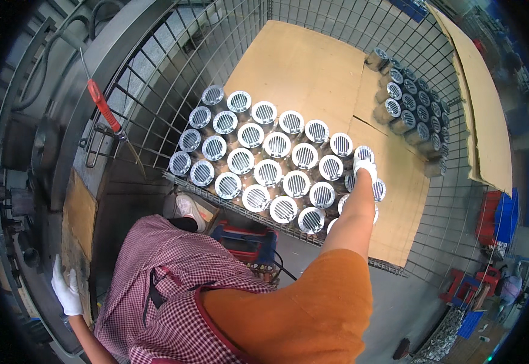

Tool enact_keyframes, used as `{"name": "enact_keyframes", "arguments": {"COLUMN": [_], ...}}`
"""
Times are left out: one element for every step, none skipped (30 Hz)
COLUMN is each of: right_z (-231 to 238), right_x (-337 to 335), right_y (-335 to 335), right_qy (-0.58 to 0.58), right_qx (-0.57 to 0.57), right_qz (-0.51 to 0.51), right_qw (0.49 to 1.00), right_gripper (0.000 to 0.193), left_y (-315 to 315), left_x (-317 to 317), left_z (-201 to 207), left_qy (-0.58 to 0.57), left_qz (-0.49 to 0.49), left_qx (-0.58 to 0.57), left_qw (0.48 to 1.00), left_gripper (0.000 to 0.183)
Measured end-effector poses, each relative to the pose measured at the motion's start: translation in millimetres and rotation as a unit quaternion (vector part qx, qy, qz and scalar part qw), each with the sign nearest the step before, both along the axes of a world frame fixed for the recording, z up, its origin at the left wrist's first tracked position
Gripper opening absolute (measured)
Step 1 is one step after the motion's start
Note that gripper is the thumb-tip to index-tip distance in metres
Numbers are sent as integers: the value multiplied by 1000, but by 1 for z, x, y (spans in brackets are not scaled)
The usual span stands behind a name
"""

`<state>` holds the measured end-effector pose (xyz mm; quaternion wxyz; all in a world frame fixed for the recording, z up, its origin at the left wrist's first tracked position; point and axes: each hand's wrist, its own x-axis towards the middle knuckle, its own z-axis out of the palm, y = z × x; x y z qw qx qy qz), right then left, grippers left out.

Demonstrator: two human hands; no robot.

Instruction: The recorder uses a specialized press and deburring tool to process cylindrical metal components in a factory environment.

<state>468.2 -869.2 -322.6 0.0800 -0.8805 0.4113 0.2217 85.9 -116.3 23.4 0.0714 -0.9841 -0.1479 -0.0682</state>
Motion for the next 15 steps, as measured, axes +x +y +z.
{"name": "enact_keyframes", "arguments": {"right_z": [-2,-7,-10,6,25,34,35,37,60,59,33,41,71,92,85], "right_x": [1,0,-3,6,7,10,16,22,29,31,42,52,56,59,89], "right_y": [-1,-4,-3,20,43,59,65,77,111,124,108,122,157,178,230], "right_qy": [-2,24,50,48,46,-15,-32,-41,-99,-213,-311,-416,-458,-512,-546], "right_qx": [2,1,1,0,1,-9,4,-34,-26,-41,-61,37,59,105,201], "right_qz": [4,21,40,46,56,65,114,115,85,119,195,230,267,300,335], "right_qw": [1000,999,998,998,997,998,993,992,991,969,928,879,846,798,741], "right_gripper": [82,79,76,72,67,58,55,54,57,52,54,51,48,46,43], "left_y": [0,-1,-1,-8,-17,-20,-20,-26,-27,-28,-24,-22,-17,-9,-23], "left_x": [-1,0,2,2,3,1,6,13,14,18,20,19,12,4,-8], "left_z": [-1,-1,-1,3,7,7,5,8,9,14,10,11,8,3,17], "left_qy": [-2,1,4,22,46,31,28,14,16,22,-8,4,-7,-5,14], "left_qz": [4,16,28,57,76,67,62,58,49,51,24,48,37,43,86], "left_qx": [2,-20,-42,-21,23,18,15,-2,3,-23,-22,-50,-50,-75,-71], "left_qw": [1000,1000,999,998,996,997,998,998,999,998,999,998,998,996,994], "left_gripper": [52,53,54,56,57,57,57,55,57,57,53,50,49,50,52]}}
